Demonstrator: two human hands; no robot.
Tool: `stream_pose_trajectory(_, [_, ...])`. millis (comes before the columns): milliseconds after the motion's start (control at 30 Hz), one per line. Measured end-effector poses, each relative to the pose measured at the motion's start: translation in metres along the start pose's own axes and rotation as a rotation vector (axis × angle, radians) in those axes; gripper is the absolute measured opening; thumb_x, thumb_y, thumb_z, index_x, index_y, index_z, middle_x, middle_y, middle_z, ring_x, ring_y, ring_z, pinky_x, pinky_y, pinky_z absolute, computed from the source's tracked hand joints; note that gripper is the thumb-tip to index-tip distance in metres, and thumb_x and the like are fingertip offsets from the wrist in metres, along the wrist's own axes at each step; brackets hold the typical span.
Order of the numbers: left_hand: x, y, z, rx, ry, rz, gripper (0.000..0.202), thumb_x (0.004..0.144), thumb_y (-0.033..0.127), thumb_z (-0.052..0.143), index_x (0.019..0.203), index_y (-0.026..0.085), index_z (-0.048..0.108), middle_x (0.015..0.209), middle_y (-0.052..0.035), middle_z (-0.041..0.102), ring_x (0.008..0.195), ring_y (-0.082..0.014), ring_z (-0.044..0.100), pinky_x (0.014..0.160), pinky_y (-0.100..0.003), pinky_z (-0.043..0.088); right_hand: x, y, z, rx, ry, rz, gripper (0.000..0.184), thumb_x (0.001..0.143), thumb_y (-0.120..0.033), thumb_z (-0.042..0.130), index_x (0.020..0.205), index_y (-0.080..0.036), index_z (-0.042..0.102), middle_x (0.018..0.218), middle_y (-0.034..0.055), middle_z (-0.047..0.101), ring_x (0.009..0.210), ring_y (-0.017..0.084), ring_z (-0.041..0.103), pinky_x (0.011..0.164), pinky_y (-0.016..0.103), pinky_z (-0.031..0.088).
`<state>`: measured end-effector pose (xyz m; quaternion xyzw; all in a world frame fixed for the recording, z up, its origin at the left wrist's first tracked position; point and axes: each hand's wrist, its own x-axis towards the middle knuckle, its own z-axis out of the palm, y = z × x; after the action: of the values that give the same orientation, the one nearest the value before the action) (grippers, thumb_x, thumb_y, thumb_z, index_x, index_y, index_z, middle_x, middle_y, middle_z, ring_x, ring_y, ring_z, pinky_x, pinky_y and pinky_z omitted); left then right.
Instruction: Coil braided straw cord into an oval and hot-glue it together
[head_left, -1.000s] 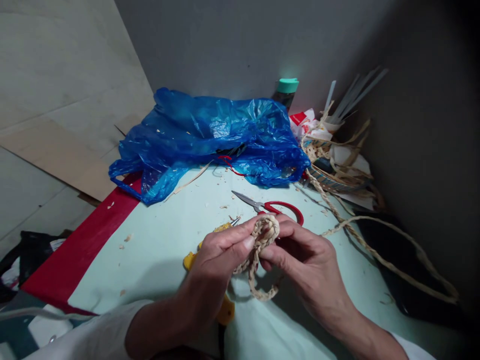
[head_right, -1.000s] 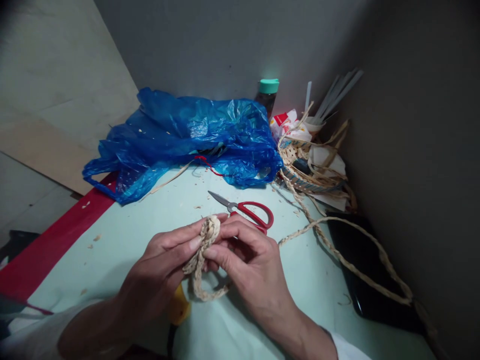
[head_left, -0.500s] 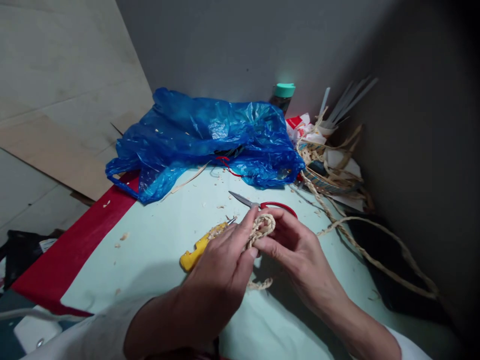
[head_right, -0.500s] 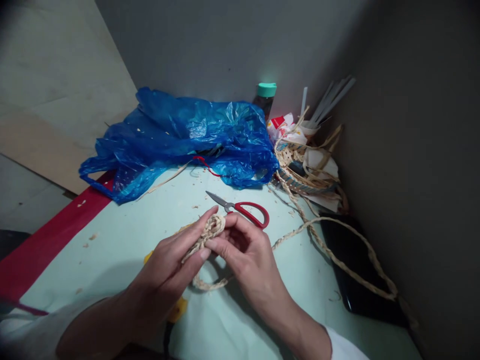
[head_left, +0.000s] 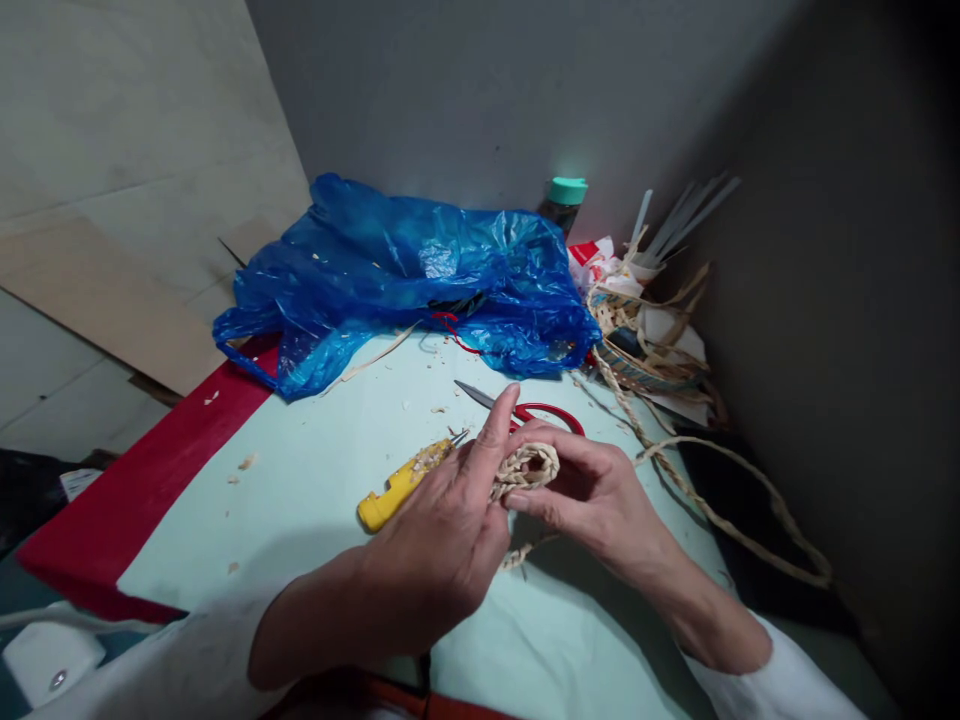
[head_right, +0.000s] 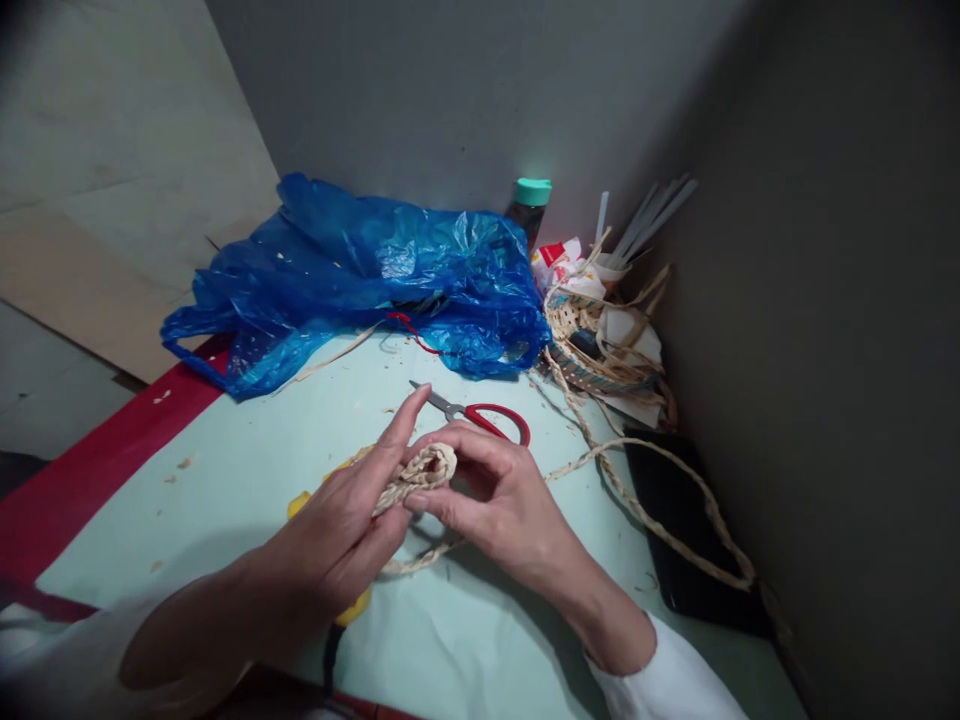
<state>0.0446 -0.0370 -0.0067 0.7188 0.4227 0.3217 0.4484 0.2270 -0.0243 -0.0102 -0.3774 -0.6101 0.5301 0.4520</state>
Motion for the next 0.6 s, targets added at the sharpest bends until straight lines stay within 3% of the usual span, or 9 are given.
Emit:
stream_pose_trajectory(200, [0.010,0.009,-0.013,0.095,-0.077,-0.027,0.087,0.090,0.013,0.050,0.166,0.024,0.009,0.121,-0.0095,0.070,0.100,-0.0269,0.065,0.094,-0.039,0.044,-0.003,0.000,0.007,-0.064,0.085,-0.046,0.013,0.084,-0.029,0.080,0.091,-0.020,0.074,0.091,0.0029,0.071,0.083,0.017,0.067,0.076,0.026,0.055])
stream_pose_trajectory(333, [0.015,0.011,-0.015,0.127,-0.015,0.029,0.074,0.092,0.016,0.053,0.161,0.018,0.028,0.102,-0.0068,0.071,0.090,-0.0229,0.065,0.092,-0.035,0.045,-0.004,0.001,0.006,-0.048,0.165,-0.077,0.014,0.083,-0.028,0.081,0.092,-0.020,0.074,0.091,0.0017,0.070,0.080,0.016,0.065,0.073,0.024,0.053])
stream_pose_trajectory(467, [0.014,0.016,-0.016,0.131,0.062,0.122,0.058,0.092,0.020,0.059,0.148,0.014,0.046,0.109,-0.0093,0.072,0.095,-0.0221,0.067,0.093,-0.031,0.047,-0.004,0.000,0.003,-0.013,0.217,-0.096,0.013,0.084,-0.029,0.079,0.092,-0.021,0.073,0.086,0.0009,0.069,0.078,0.015,0.066,0.071,0.024,0.054])
stream_pose_trajectory(600, [0.015,0.027,-0.022,0.073,0.130,0.106,0.035,0.086,0.030,0.073,0.118,0.020,0.065,0.103,-0.0057,0.075,0.091,-0.0224,0.069,0.085,-0.031,0.049,-0.006,-0.003,0.002,-0.008,0.285,-0.130,0.013,0.084,-0.028,0.080,0.092,-0.021,0.073,0.091,0.0027,0.069,0.081,0.017,0.067,0.072,0.026,0.055])
